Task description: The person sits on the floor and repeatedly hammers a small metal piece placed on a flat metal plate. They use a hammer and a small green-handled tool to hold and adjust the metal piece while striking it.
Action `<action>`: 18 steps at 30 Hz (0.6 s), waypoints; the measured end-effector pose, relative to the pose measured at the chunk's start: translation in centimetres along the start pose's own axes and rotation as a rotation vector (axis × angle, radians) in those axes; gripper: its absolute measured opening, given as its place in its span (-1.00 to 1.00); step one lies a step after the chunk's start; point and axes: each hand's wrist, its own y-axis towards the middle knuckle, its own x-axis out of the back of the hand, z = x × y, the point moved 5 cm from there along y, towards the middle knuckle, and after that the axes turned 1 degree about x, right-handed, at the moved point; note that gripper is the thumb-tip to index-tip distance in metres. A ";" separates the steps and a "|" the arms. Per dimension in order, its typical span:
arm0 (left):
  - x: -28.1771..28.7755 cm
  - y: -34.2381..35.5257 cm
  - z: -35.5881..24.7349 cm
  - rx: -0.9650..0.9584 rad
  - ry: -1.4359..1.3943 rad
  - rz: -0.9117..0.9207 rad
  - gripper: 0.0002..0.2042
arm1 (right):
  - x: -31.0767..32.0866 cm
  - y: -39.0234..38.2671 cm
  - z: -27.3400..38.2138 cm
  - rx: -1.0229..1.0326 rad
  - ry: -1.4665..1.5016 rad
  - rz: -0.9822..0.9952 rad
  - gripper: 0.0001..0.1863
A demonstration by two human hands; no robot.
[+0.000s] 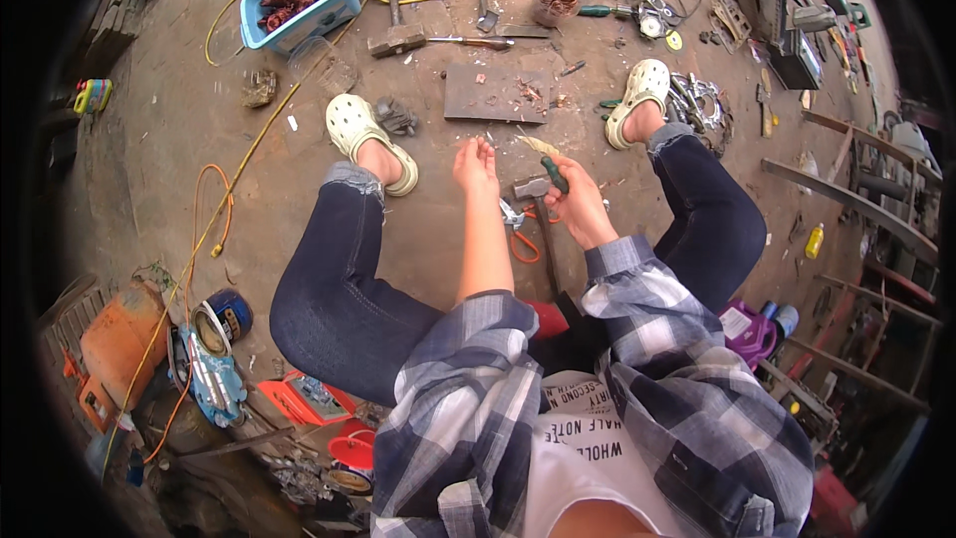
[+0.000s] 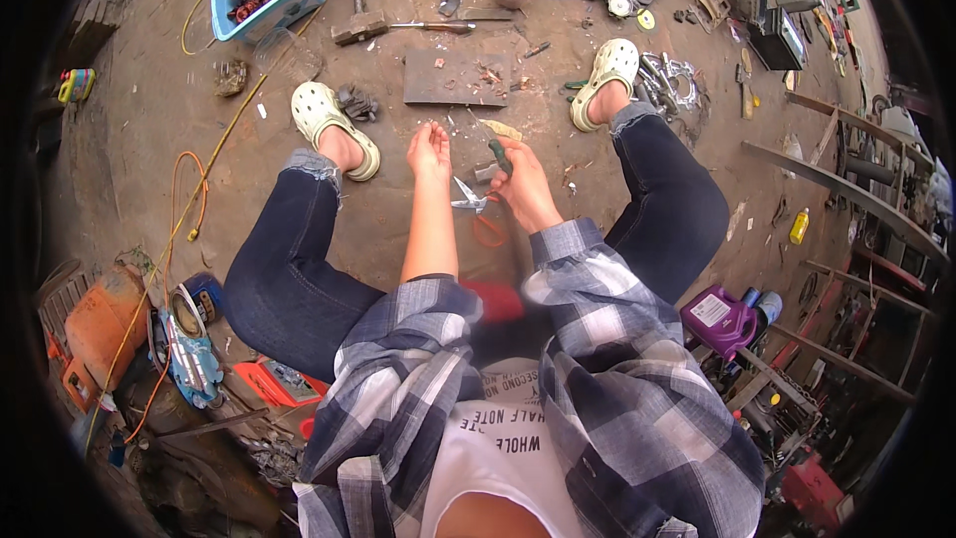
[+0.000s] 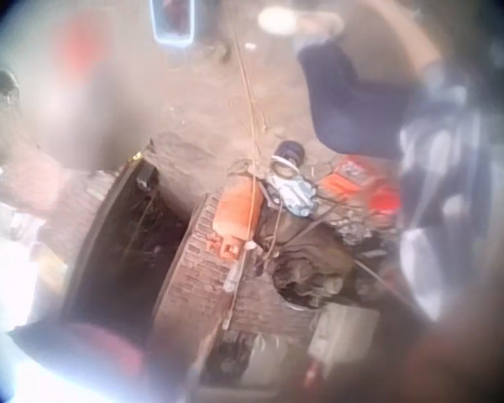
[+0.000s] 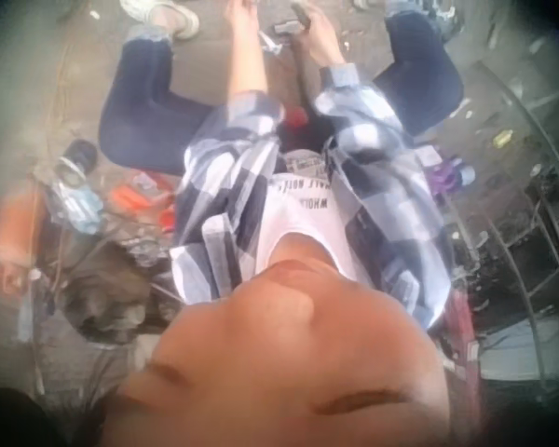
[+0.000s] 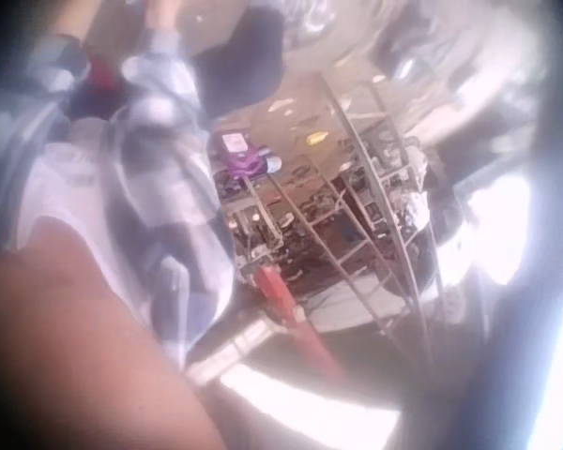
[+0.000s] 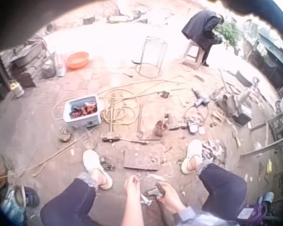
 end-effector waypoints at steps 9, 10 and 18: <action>-0.9 5.6 3.5 -0.039 0.037 -0.089 -0.88 | -0.7 6.7 -3.0 0.010 -0.462 -0.176 -0.71; -0.8 5.9 3.5 -0.050 0.050 -0.110 -0.87 | -0.9 7.2 -3.0 0.052 -0.517 -0.183 -0.71; -0.6 6.4 3.1 -0.146 0.173 -0.148 -0.89 | -2.4 9.5 -4.5 0.392 -0.948 -0.121 -0.68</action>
